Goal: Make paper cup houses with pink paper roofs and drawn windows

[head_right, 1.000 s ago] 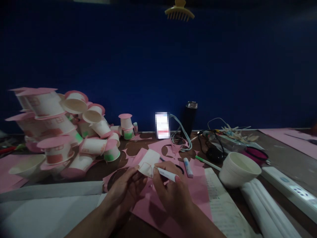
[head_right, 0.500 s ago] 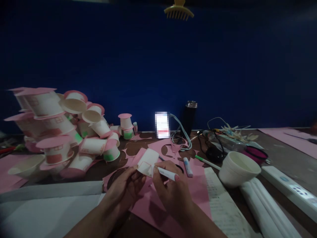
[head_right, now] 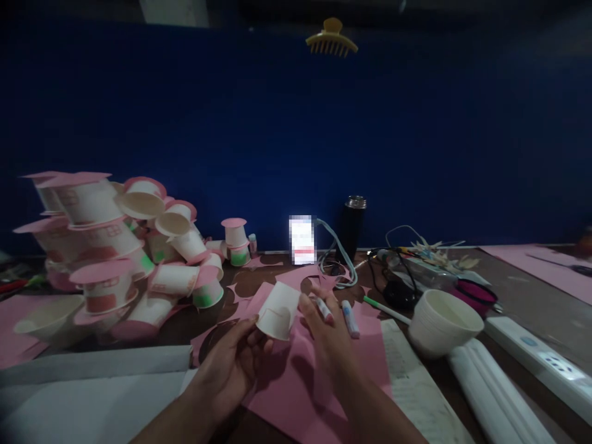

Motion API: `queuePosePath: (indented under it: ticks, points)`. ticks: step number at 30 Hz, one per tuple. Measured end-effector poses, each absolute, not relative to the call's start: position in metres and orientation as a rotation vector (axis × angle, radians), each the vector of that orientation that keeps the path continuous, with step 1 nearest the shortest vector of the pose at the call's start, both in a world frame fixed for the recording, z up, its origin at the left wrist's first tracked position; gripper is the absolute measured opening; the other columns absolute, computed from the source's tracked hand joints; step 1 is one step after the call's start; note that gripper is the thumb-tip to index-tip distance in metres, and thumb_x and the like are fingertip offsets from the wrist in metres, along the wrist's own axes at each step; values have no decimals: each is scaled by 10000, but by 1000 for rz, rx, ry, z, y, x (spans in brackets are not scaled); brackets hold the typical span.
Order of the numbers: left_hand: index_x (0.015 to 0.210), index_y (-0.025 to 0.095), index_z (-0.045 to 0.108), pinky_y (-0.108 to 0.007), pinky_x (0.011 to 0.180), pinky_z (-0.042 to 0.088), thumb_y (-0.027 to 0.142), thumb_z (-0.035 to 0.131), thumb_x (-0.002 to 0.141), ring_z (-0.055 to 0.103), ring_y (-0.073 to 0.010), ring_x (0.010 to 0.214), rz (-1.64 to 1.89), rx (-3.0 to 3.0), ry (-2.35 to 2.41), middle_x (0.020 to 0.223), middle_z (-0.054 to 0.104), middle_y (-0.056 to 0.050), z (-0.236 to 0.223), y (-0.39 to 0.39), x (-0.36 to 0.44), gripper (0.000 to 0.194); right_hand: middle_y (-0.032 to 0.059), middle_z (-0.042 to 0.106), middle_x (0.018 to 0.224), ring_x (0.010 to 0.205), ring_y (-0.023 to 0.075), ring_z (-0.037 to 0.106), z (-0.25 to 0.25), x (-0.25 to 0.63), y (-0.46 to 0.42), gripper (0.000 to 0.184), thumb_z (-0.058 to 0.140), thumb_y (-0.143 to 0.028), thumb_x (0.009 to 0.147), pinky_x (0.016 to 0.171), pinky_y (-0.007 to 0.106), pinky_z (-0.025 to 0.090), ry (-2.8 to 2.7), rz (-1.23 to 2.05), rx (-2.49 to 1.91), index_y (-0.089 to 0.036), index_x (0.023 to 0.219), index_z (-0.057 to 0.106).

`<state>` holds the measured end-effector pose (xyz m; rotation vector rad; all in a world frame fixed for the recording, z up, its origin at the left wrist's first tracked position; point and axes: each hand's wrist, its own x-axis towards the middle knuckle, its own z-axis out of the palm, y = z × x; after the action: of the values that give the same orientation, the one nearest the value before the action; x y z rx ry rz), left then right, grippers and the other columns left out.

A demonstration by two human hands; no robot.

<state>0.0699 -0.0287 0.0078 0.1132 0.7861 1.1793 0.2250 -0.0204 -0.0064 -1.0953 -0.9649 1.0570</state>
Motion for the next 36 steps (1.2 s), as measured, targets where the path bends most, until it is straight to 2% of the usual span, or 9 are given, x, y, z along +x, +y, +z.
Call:
queuePosePath:
  ticks: [5, 10, 13, 16, 18, 20, 25, 30, 36]
  points:
    - [797, 106, 638, -259, 664, 598, 138, 552, 888, 698, -148, 666, 1129, 175, 639, 784, 727, -89, 3, -33, 73, 129, 76, 732, 915, 813, 235, 724, -11, 220, -23, 328, 603, -448, 862, 632, 337, 598, -1073, 1052, -1116, -206, 1077, 551]
    - [937, 106, 671, -287, 797, 567, 172, 653, 836, 677, -181, 879, 1100, 261, 535, 1002, 715, -117, -3, -41, 80, 122, 40, 728, 845, 770, 212, 715, -4, 220, -27, 284, 647, -451, 819, 635, 288, 583, -1131, 890, -1227, -222, 983, 613]
    - [915, 92, 677, -260, 715, 566, 103, 685, 787, 668, -159, 771, 1116, 288, 631, 914, 719, -107, -5, -43, 82, 129, 66, 731, 951, 820, 222, 710, -7, 218, -24, 329, 641, -474, 813, 670, 302, 584, -1160, 888, -1240, -217, 1018, 627]
    - [854, 75, 673, -244, 649, 559, 72, 648, 801, 650, -140, 685, 1147, 237, 709, 839, 711, -106, -4, -39, 81, 59, 106, 675, 1156, 928, 236, 697, -12, 220, -21, 438, 566, -504, 861, 736, 341, 583, -1134, 856, -1233, -222, 1196, 564]
    - [835, 72, 666, -244, 637, 558, 58, 629, 809, 645, -136, 671, 1177, 187, 736, 823, 705, -103, -4, -36, 80, 47, 112, 653, 1186, 978, 238, 680, -11, 223, -22, 501, 517, -492, 897, 773, 360, 576, -1140, 756, -1189, -231, 1322, 471]
    - [832, 72, 661, -243, 628, 556, 61, 624, 814, 642, -134, 666, 1191, 159, 726, 816, 700, -98, -6, -33, 78, 42, 91, 680, 1098, 937, 217, 678, -8, 227, -26, 500, 485, -455, 927, 801, 357, 563, -1245, 635, -1130, -241, 1375, 430]
    - [770, 69, 660, -248, 659, 565, 43, 639, 792, 651, -141, 692, 1225, 160, 682, 808, 699, -101, -12, -28, 76, 40, 7, 642, 806, 562, 121, 582, 1, 227, -42, 329, 506, -334, 937, 554, 259, 525, -1539, 481, -1088, -264, 1256, 551]
    - [744, 63, 660, -251, 632, 565, 33, 641, 785, 636, -133, 646, 1233, 137, 753, 745, 682, -84, -11, -28, 74, 54, -3, 599, 725, 549, 119, 565, 4, 223, -48, 204, 508, -221, 933, 608, 277, 513, -1737, 213, -996, -219, 1115, 601]
    - [774, 59, 672, -253, 649, 567, 33, 650, 774, 644, -144, 685, 1231, 179, 755, 791, 695, -104, -13, -28, 74, 34, -10, 586, 663, 559, 141, 573, 5, 222, -46, 159, 500, -206, 937, 680, 316, 504, -1828, 103, -1010, -191, 1070, 586]
